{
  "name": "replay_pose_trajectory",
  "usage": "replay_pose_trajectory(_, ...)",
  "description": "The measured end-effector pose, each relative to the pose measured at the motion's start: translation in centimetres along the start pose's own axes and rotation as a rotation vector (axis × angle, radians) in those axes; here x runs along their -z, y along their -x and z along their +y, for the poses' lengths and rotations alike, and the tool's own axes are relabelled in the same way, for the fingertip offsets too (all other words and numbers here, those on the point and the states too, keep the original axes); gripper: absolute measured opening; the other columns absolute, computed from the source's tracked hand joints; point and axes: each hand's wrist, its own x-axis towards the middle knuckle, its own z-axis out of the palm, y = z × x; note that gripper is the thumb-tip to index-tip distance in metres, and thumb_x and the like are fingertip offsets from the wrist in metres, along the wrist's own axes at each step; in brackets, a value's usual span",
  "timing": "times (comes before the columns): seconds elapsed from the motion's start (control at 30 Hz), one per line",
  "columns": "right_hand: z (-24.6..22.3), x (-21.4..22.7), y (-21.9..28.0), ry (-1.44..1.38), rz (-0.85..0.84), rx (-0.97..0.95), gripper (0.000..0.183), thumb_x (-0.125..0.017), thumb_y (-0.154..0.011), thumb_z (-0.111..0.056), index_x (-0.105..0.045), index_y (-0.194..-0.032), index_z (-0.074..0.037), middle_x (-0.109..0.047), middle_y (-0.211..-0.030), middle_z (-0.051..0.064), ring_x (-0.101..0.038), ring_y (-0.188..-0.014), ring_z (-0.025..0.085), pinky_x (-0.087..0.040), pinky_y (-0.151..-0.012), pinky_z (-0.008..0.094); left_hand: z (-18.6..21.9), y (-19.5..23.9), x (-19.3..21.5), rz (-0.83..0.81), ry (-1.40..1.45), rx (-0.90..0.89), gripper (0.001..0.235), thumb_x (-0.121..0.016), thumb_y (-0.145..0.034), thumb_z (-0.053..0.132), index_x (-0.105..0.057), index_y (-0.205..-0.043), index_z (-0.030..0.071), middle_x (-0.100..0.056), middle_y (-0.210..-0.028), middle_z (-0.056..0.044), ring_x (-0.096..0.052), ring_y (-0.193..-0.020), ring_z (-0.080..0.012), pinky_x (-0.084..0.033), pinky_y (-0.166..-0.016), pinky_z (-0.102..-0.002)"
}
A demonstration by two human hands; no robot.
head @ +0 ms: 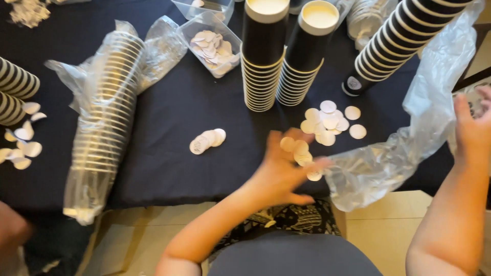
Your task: Applying circular logo stickers to the sides of paper coffee cups
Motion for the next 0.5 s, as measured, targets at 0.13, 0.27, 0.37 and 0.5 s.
replay_pose_trajectory(0.13,-5.0,-0.3,-4.5,0.068,-0.144,-0.255,0.049,-0.072,-0.121,-0.033,-0.045,-0.153,-0.008,-0.048,-0.139,0.036,-0.046,-0.127,0.047,-0.039,-0.095,0.060,2.2,-1.3,-14.0,0.062,-0.106,-0.213,0.155,-0.117,-0.021,0.050,-0.040,-0.156,0.051,-0.011,-0.175,-0.018,-0.027,-0.166,-0.0479,-0.038,-0.127,-0.078)
replay_pose_trajectory(0.27,-5.0,-3.1,-6.0,0.052,-0.477,-0.607,0.074,-0.069,-0.098,-0.025,-0.030,-0.160,-0.015,-0.026,-0.164,0.019,-0.030,-0.147,0.038,-0.031,-0.115,0.055,4.2,-4.2,-22.1,0.166,-0.366,-0.259,0.065,-0.080,-0.085,0.024,-0.040,-0.132,0.047,-0.051,-0.145,-0.017,-0.059,-0.108,-0.0314,-0.052,-0.084,-0.054)
replay_pose_trajectory(0.37,0.9,-5.4,-6.2,0.124,-0.522,-0.506,0.074,-0.068,-0.080,0.001,-0.051,-0.149,-0.021,-0.042,-0.152,0.029,-0.042,-0.142,0.037,-0.040,-0.094,0.047,5.6,-4.5,-26.5,-0.031,0.005,-0.370,0.050,-0.062,-0.089,0.008,-0.047,-0.131,0.031,-0.068,-0.126,-0.013,-0.067,-0.084,-0.0278,-0.053,-0.059,-0.046)
replay_pose_trajectory(0.5,2.9,-6.1,-7.3,0.160,-0.364,-0.117,0.074,-0.054,-0.071,-0.002,-0.077,-0.138,-0.022,-0.065,-0.090,0.005,-0.046,-0.059,0.020,-0.042,-0.060,0.034,9.6,-3.4,-29.4,-0.356,0.429,-0.551,0.042,-0.052,-0.099,0.015,-0.048,-0.141,0.012,-0.066,-0.109,-0.012,-0.073,-0.078,-0.0326,-0.060,-0.066,-0.048)
